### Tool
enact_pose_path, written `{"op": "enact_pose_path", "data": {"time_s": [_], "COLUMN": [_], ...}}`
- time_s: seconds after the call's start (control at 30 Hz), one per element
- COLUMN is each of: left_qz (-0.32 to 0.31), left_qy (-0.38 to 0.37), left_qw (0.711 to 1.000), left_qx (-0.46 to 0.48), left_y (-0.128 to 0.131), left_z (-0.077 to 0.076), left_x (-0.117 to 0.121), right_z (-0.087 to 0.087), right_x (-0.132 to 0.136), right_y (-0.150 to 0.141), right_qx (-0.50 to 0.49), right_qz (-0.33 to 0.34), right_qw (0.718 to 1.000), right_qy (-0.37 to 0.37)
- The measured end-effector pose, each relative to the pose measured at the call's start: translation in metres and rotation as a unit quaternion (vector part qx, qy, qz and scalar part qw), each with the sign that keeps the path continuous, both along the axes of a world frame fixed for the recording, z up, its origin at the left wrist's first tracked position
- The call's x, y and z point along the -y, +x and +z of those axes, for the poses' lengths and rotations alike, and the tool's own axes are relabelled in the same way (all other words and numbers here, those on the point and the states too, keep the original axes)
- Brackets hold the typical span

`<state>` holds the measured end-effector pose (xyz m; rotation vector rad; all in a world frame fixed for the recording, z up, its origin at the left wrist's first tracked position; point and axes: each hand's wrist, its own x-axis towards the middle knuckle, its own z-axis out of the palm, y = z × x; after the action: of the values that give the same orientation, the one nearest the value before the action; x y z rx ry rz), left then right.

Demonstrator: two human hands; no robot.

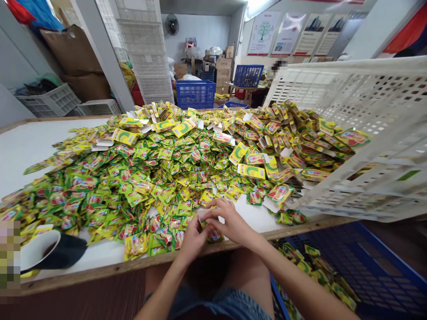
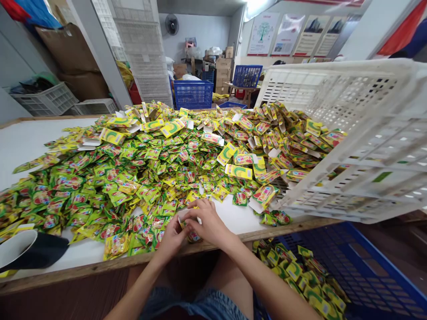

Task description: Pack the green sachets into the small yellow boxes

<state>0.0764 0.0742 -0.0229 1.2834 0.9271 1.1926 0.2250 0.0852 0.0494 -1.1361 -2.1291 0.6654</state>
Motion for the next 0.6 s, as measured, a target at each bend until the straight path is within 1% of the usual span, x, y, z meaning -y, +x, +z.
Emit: {"op": "enact_pose_path", "data": {"time_s": [0.07,0.13,0.23,0.3,0.37,0.5,0.6], "left_qz": [0.0,0.0,0.023,0.037,0.04,0.05,0.069], "left_qy": [-0.006,-0.023,-0.039,-0.032,-0.017,0.027,0.051], "left_qw": [1.0,0.999,0.996,0.995,0.997,0.997,0.991], "left_qx": [0.006,0.023,0.071,0.081,0.058,-0.054,-0.099], "left_y": [0.001,0.003,0.005,0.006,0.006,0.003,0.001], "left_z": [0.006,0.012,0.015,0.014,0.011,0.006,0.008], "left_x": [0.002,0.004,0.007,0.008,0.008,0.007,0.006], "right_z": [-0.008,-0.02,-0.039,-0.048,-0.051,-0.046,-0.041], "right_x": [0.005,0.012,0.019,0.022,0.021,0.018,0.013], "right_y": [0.006,0.012,0.015,0.014,0.014,0.015,0.014], "right_qx": [-0.083,-0.168,-0.235,-0.248,-0.247,-0.201,-0.176], "right_qz": [-0.031,-0.069,-0.105,-0.114,-0.118,-0.093,-0.072], "right_qw": [0.996,0.981,0.96,0.956,0.956,0.973,0.981], "right_qy": [-0.032,-0.073,-0.109,-0.111,-0.103,-0.072,-0.046]}}
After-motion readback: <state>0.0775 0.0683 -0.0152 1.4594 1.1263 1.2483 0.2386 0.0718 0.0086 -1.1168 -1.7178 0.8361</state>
